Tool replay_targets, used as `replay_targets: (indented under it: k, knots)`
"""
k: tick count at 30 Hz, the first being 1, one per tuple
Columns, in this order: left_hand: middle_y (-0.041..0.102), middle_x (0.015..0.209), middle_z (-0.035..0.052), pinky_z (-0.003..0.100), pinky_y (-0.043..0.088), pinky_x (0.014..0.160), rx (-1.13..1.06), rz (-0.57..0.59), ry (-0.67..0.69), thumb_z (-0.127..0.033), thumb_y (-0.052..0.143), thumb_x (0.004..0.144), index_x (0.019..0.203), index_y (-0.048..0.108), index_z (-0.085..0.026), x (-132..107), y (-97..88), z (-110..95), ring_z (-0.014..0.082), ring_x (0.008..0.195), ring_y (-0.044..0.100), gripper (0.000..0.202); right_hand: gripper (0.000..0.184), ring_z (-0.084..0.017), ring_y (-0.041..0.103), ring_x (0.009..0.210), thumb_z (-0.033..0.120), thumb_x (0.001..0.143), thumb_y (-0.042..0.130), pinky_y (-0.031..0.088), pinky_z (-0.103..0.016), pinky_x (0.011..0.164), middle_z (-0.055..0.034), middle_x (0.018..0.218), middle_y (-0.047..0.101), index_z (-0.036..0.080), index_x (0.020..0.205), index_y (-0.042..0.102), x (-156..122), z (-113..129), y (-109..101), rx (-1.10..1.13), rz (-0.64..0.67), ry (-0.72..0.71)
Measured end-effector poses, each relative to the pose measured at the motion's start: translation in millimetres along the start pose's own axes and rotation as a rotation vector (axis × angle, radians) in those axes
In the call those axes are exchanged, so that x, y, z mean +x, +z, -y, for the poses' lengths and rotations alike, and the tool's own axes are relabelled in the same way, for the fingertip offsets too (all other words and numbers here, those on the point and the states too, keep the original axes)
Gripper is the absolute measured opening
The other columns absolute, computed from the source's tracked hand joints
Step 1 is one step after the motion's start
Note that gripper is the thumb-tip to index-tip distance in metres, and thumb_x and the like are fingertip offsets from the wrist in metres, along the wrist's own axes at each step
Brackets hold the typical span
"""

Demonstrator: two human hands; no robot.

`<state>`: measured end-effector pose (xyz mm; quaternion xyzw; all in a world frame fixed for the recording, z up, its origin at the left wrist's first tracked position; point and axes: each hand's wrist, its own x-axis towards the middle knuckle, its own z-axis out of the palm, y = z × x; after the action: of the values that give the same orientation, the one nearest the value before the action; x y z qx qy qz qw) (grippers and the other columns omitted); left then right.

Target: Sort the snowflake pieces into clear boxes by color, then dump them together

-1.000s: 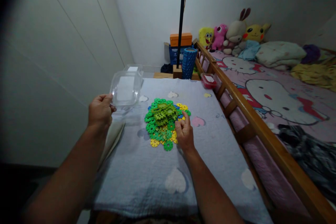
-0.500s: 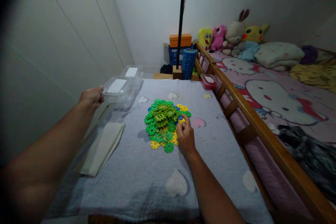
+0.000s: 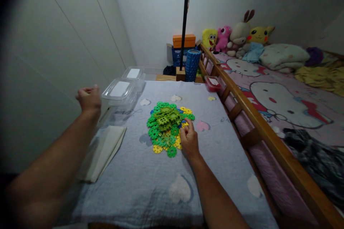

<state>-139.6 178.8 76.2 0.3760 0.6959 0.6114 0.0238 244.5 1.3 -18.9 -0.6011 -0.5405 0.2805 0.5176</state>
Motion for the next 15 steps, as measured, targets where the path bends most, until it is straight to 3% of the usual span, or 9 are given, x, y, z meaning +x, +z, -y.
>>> replay_targets:
  k: [1,2,4,5,7,10,12,15]
  knots:
    - [0.045,0.092,-0.0007,0.040,0.043,0.105,0.013,-0.062,-0.024,-0.016,0.077,0.083,0.083,0.041,-0.019,-10,-3.0,-6,0.0132,0.093,0.048,0.036,0.051,-0.012,0.044,0.055,0.036,0.092,0.053,0.035,-0.025,0.057,0.0104,0.063,0.041,0.014,0.138,0.054,0,0,1,0.001,-0.001,0.000]
    - [0.049,0.103,0.0026,0.037,0.041,0.107,-0.028,-0.076,0.049,-0.012,0.076,0.081,0.090,0.046,-0.018,-23,-5.2,-14,0.0149,0.101,0.050,0.032,0.051,-0.012,0.044,0.055,0.036,0.092,0.053,0.035,-0.025,0.057,0.0103,0.063,0.041,0.015,0.137,0.054,0,0,1,0.002,-0.002,0.001]
    - [0.054,0.114,0.0058,0.031,0.045,0.098,-0.175,-0.018,0.199,-0.015,0.069,0.086,0.104,0.053,-0.017,-60,-5.6,-27,0.0162,0.104,0.054,0.024,0.050,-0.012,0.044,0.055,0.036,0.091,0.054,0.035,-0.025,0.057,0.0103,0.063,0.041,0.015,0.137,0.055,1,1,2,0.012,-0.001,0.010]
    - [0.057,0.109,0.0048,0.029,0.046,0.092,-0.242,0.050,0.232,-0.020,0.065,0.090,0.106,0.056,-0.018,-81,-3.1,-32,0.0162,0.098,0.056,0.019,0.050,-0.012,0.044,0.055,0.037,0.091,0.054,0.035,-0.025,0.056,0.0102,0.063,0.041,0.016,0.137,0.055,3,2,2,0.019,0.002,0.019]
    - [0.061,0.089,0.0016,0.028,0.048,0.080,-0.319,0.297,0.193,-0.031,0.057,0.094,0.101,0.061,-0.020,-123,7.4,-35,0.0169,0.082,0.059,0.014,0.050,-0.013,0.044,0.055,0.038,0.090,0.054,0.034,-0.025,0.055,0.0101,0.063,0.041,0.016,0.135,0.056,8,4,-1,0.036,0.018,0.042]
    - [0.065,0.084,0.0037,0.033,0.050,0.083,-0.251,0.579,0.124,-0.041,0.058,0.091,0.088,0.066,-0.020,-171,30.1,-26,0.0211,0.085,0.063,0.022,0.046,-0.013,0.045,0.055,0.042,0.088,0.055,0.035,-0.026,0.055,0.0090,0.064,0.043,0.016,0.127,0.060,23,5,-14,0.039,0.051,0.052]
    - [0.069,0.092,0.0067,0.038,0.050,0.094,-0.162,0.671,0.104,-0.042,0.059,0.089,0.088,0.067,-0.020,-189,42.6,-17,0.0246,0.097,0.065,0.023,0.042,-0.014,0.048,0.057,0.043,0.086,0.056,0.037,-0.027,0.057,0.0072,0.066,0.047,0.017,0.119,0.064,39,4,-27,-0.012,0.065,0.036]
    - [0.070,0.110,0.0109,0.045,0.046,0.108,-0.049,0.699,0.122,-0.044,0.057,0.090,0.101,0.068,-0.020,-200,50.7,-5,0.0281,0.115,0.063,0.029,0.036,-0.016,0.054,0.063,0.040,0.085,0.054,0.041,-0.029,0.062,0.0036,0.069,0.055,0.017,0.110,0.069,70,-5,-49,-0.171,0.077,0.000]
